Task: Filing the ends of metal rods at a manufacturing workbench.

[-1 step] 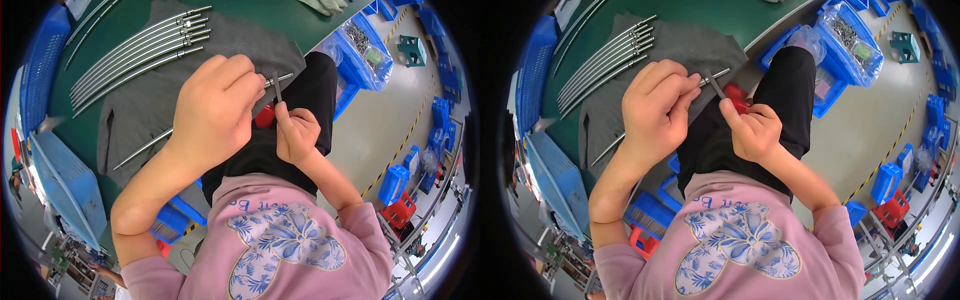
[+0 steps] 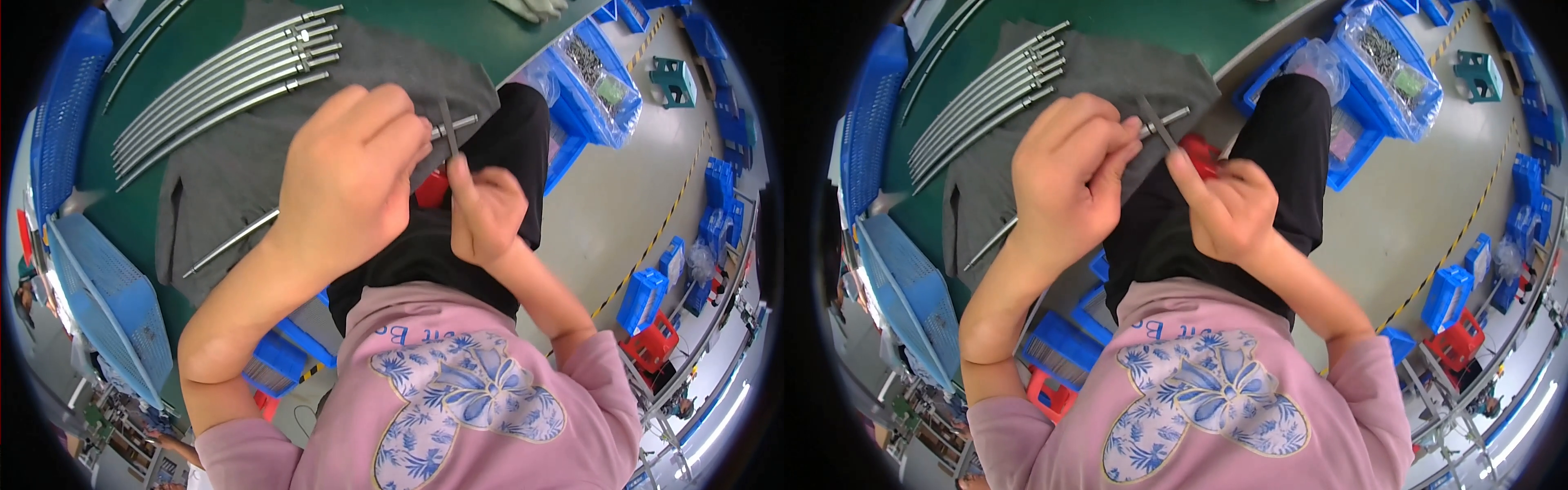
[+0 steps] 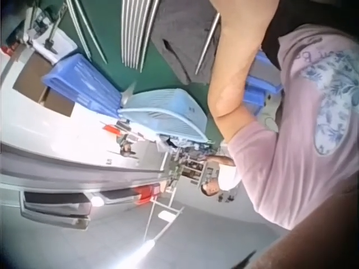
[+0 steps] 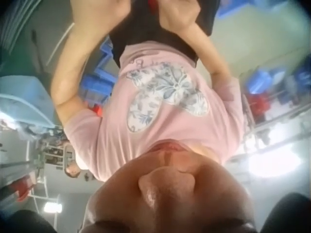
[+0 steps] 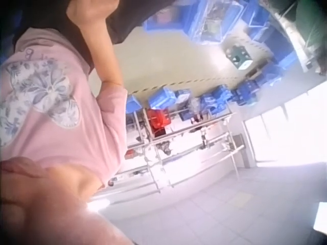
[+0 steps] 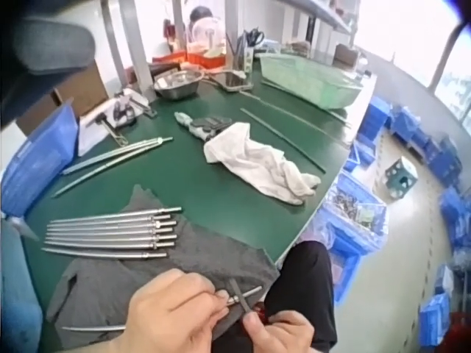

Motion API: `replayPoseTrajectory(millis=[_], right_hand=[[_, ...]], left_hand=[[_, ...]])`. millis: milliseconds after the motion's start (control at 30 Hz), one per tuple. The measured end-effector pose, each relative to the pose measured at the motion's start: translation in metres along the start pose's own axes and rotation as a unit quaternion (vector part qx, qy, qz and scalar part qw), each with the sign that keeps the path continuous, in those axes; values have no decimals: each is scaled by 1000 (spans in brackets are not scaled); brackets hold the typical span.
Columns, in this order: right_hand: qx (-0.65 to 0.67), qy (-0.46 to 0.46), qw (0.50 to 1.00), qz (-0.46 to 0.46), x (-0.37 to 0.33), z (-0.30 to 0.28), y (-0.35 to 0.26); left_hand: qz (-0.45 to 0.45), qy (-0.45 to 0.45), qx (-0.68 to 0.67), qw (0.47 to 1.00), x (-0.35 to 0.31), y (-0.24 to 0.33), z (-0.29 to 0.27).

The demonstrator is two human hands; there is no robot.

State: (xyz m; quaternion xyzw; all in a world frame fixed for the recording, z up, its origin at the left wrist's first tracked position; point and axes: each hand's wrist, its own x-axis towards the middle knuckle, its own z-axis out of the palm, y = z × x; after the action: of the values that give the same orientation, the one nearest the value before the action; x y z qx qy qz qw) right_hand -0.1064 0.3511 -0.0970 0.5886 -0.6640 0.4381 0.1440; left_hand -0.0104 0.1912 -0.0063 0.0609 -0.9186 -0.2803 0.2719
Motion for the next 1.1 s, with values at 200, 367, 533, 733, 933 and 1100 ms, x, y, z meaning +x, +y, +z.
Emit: replayPoseTrajectory(millis=[200,367,533,733,933,1100], right_hand=[[-5,-101,993,58,17,-35,-24],[-15,-63,998,20,58,-28,-22],[-22,-129,989,75,17,-36,-27],[-10,-50,998,37,-5,-10,-19],[1,14,1000,3,4,6,-12],[-20,52,997,-45,30,15,-3]], left_hand=[[-20,4,-6,1000,-6,3,0],[2,21,0,1000,-3,3,-3],[-1,8,2,1000,-1,1,-2],[-11,16,0,1000,-1,0,-3],[-6,11,3,1000,-4,-2,-3],[15,29,12,999,-2,-7,-3]])
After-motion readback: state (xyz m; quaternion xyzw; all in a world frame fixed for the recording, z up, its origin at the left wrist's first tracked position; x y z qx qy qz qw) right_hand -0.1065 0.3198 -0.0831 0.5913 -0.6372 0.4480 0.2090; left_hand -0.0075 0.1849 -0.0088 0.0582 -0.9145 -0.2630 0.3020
